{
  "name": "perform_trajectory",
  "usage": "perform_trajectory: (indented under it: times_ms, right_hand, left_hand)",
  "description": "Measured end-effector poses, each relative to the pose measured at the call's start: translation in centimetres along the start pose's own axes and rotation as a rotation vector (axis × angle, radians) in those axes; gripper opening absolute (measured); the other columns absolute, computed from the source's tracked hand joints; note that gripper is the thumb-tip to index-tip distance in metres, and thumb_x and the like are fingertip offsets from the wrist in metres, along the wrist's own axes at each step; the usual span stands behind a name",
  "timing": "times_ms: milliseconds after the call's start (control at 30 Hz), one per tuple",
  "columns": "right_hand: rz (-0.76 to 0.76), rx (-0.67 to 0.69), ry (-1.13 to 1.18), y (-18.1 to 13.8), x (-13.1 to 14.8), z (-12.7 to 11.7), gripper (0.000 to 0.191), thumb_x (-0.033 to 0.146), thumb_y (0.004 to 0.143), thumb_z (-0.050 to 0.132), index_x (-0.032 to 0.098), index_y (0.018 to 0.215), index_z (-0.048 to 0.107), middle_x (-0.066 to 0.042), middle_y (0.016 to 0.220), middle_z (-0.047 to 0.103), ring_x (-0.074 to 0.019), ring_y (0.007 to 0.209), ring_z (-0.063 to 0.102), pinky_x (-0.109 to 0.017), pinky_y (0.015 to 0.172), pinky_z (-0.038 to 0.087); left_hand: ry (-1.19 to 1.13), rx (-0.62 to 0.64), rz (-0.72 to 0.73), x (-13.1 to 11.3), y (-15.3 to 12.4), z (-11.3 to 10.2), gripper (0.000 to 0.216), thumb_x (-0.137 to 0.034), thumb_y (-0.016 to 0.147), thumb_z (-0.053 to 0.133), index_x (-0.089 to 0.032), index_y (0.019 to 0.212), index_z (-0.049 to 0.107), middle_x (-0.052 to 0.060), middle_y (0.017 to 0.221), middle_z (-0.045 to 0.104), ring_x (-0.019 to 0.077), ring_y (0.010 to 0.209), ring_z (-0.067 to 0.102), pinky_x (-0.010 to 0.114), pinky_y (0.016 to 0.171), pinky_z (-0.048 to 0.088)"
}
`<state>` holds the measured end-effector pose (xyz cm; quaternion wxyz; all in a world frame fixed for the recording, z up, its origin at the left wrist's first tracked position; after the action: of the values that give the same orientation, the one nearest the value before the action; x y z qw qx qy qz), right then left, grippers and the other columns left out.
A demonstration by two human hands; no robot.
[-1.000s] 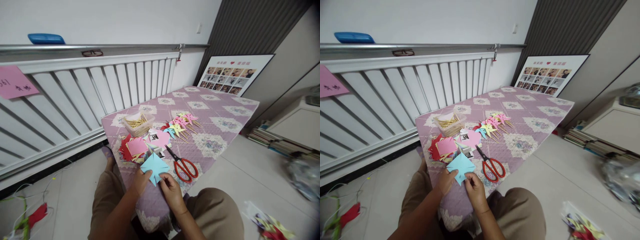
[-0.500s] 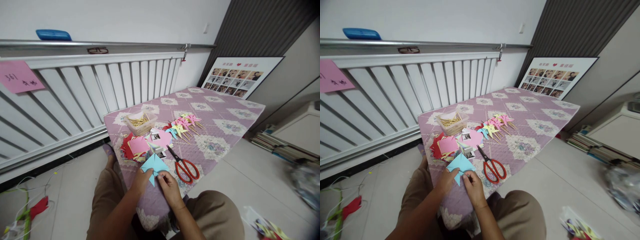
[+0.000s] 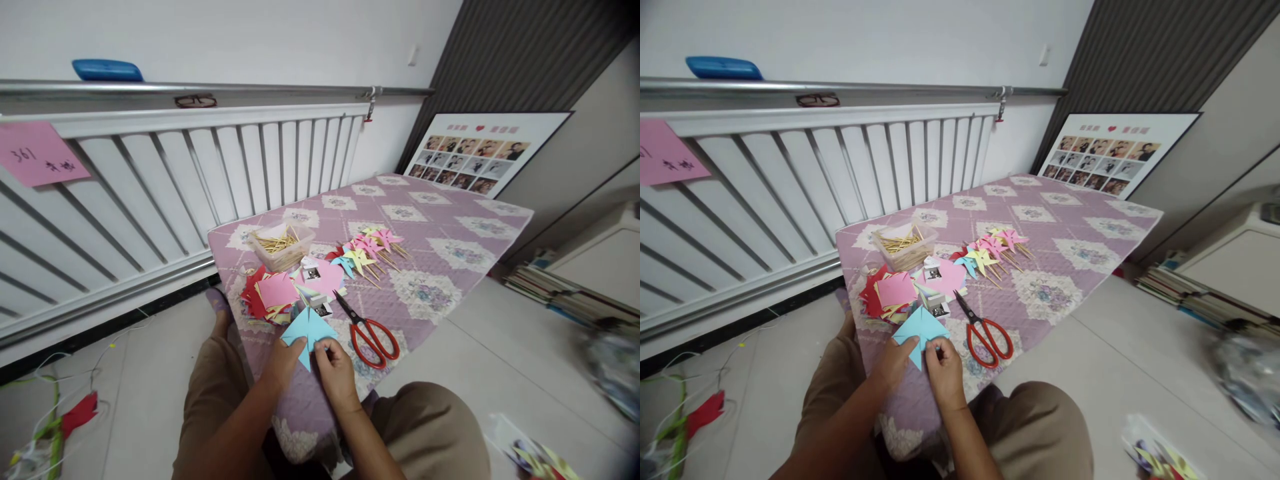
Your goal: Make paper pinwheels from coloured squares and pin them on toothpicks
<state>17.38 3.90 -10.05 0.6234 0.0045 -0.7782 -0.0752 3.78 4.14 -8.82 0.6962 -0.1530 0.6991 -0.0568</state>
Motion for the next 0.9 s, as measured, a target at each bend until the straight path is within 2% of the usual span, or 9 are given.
perform_trajectory:
  times_ms: [133,233,400,567,767,833,900]
  right_hand:
    - [-0.002,-0.017,-0.007,0.0,0.1,0.0,0.024,0.038,0.084,0.054,0.021,0.066,0.054,0.003,0.063,0.051,-0.0159,0.061,0.048,-0.027,0.061,0.041]
    - [-0.004,-0.033,-0.011,0.0,0.3,-0.1,0.024,0.037,0.083,0.055,0.021,0.066,0.054,0.003,0.062,0.052,-0.0158,0.061,0.049,-0.027,0.062,0.041]
    - [-0.007,-0.053,-0.015,0.0,0.3,0.0,0.022,0.035,0.082,0.056,0.021,0.066,0.055,0.003,0.062,0.053,-0.0156,0.061,0.05,-0.026,0.062,0.042]
    - [-0.012,-0.057,-0.014,0.0,0.1,0.0,0.023,0.036,0.083,0.055,0.021,0.066,0.055,0.004,0.061,0.052,-0.0154,0.06,0.049,-0.026,0.061,0.041]
    - [-0.027,-0.051,-0.007,-0.2,0.4,-0.1,0.023,0.038,0.083,0.057,0.021,0.068,0.057,0.002,0.064,0.055,-0.0166,0.063,0.051,-0.028,0.064,0.043]
    - [-0.021,-0.115,0.03,-0.2,0.0,-0.4,0.021,0.04,0.083,0.058,0.021,0.076,0.058,0.001,0.07,0.057,-0.0176,0.067,0.054,-0.029,0.067,0.045]
    - [0.01,-0.236,0.136,-0.3,-0.8,-1.0,0.024,0.044,0.083,0.06,0.021,0.089,0.059,-0.002,0.083,0.063,-0.0196,0.077,0.059,-0.031,0.072,0.047]
  left_hand:
    - [0.074,0.01,-0.038,-0.5,-0.3,0.0,0.02,-0.036,0.074,0.063,-0.017,0.068,0.06,-0.004,0.054,0.054,0.0125,0.052,0.048,0.025,0.053,0.04]
    - [0.041,0.014,-0.045,-0.6,-0.4,0.2,0.016,-0.033,0.075,0.062,-0.017,0.072,0.062,-0.003,0.056,0.057,0.0129,0.053,0.05,0.025,0.054,0.041]
    - [0.02,0.008,-0.025,-0.5,-0.3,0.4,0.013,-0.03,0.074,0.062,-0.017,0.077,0.065,0.001,0.069,0.066,0.0157,0.063,0.057,0.026,0.063,0.047]
    - [0.111,-0.032,-0.014,-0.9,-0.3,0.4,0.012,-0.024,0.074,0.061,-0.017,0.081,0.067,0.003,0.079,0.07,0.0173,0.072,0.06,0.026,0.068,0.047]
    - [0.131,-0.018,-0.03,0.1,0.2,0.3,0.012,-0.03,0.075,0.061,-0.018,0.076,0.064,0.002,0.076,0.071,0.0181,0.073,0.061,0.026,0.068,0.047]
    - [0.148,-0.034,-0.066,0.7,0.6,0.1,0.015,-0.032,0.076,0.06,-0.018,0.072,0.062,0.002,0.072,0.069,0.0181,0.07,0.061,0.026,0.065,0.047]
    - [0.156,-0.046,-0.094,1.1,0.8,-0.1,0.017,-0.034,0.078,0.057,-0.019,0.071,0.061,0.003,0.07,0.069,0.0179,0.067,0.062,0.027,0.063,0.047]
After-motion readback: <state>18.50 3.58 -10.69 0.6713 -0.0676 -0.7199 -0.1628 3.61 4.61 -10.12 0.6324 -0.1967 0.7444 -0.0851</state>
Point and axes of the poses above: each hand's wrist, its own y-axis towards the middle knuckle, its own z-axis out of the palm, x = y × z, the point moved 3 cm from there along y, towards the middle knuckle
